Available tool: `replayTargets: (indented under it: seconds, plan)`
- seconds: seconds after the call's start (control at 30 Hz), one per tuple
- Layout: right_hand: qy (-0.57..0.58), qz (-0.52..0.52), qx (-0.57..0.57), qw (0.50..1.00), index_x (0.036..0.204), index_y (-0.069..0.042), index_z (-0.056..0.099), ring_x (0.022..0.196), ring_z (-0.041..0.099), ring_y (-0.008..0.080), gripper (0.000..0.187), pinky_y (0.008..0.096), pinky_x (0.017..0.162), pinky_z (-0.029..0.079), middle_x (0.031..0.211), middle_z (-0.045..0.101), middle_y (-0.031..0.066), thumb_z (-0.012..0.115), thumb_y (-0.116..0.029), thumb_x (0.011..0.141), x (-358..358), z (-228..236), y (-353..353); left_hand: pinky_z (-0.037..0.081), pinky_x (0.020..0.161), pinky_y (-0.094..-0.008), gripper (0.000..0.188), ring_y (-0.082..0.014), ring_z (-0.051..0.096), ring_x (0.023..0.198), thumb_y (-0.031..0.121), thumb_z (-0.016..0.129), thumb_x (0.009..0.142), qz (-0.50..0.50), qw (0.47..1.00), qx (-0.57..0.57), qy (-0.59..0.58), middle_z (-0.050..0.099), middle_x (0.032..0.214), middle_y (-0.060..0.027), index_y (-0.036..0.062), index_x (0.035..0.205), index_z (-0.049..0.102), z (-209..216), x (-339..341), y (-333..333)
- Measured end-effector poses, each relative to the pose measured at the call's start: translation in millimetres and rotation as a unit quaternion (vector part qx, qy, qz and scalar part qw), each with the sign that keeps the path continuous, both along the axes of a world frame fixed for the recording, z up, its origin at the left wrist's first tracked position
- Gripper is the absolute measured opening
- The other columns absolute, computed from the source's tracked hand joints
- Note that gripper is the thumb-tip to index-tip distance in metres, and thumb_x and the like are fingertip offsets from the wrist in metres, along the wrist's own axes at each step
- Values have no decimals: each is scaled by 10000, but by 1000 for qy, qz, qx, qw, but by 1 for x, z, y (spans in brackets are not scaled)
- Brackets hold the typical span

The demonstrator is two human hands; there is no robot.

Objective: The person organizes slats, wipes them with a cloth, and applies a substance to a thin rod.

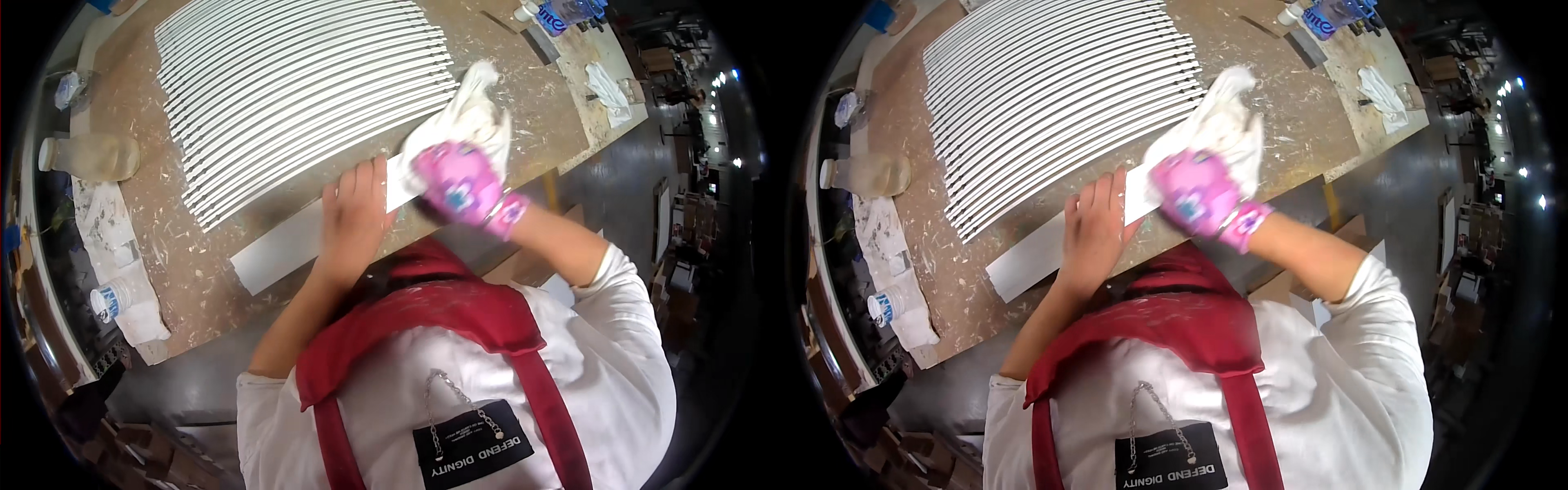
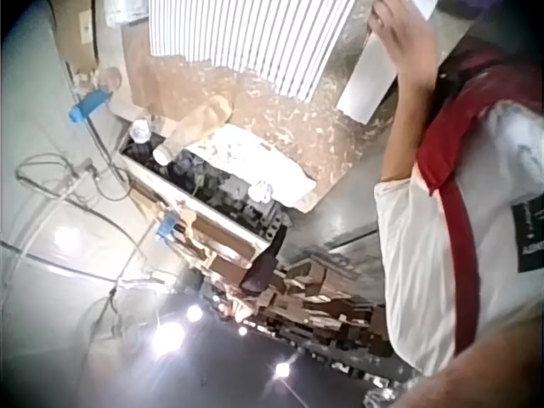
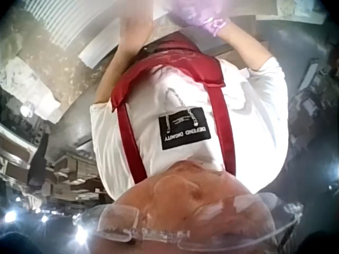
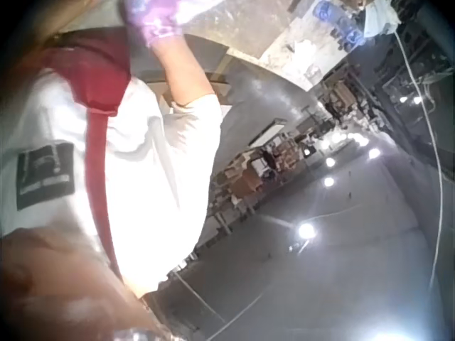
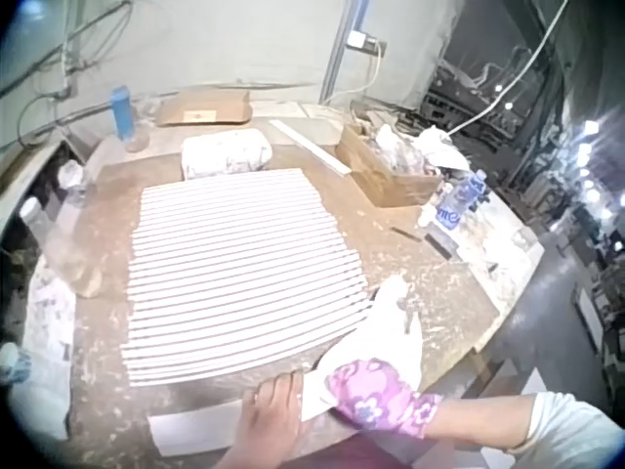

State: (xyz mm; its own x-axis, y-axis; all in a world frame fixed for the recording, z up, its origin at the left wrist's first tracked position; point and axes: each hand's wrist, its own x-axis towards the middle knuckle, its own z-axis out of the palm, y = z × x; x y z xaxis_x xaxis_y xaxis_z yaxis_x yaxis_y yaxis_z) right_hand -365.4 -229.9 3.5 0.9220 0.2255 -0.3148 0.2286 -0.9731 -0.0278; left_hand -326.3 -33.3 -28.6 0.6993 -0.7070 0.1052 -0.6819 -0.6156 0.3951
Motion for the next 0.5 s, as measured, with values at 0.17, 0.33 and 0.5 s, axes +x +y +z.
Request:
replayTargets:
  seconds: [0.17, 0.33, 0.5]
  plan:
    - [46, -91, 18, 995, 1072, -76, 555, 876, 633, 342, 337, 443, 789, 515, 938, 630, 145, 616, -273, 805, 3, 20, -30, 383, 844, -366, 760, -217, 517, 970, 322, 763, 733, 1, 999, -17, -40, 538, 1070, -58, 40, 1361, 440, -5, 3, 5]
    - [20, 27, 21, 999, 1090, -88, 563, 883, 615, 319, 326, 442, 763, 503, 958, 624, 135, 607, -286, 834, -3, 21, 28, 381, 840, -360, 757, -213, 510, 992, 344, 750, 745, -1, 999, 21, -47, 526, 1097, -55, 37, 1362, 438, -6, 2, 5]
    - [-110, -174, 116, 972, 1092, -115, 583, 915, 645, 286, 291, 402, 805, 513, 969, 652, 140, 544, -334, 904, -28, -27, -103, 379, 848, -368, 754, -230, 505, 1020, 381, 723, 773, -21, 997, 57, -51, 522, 1136, -78, 25, 1369, 428, -2, 0, 4]
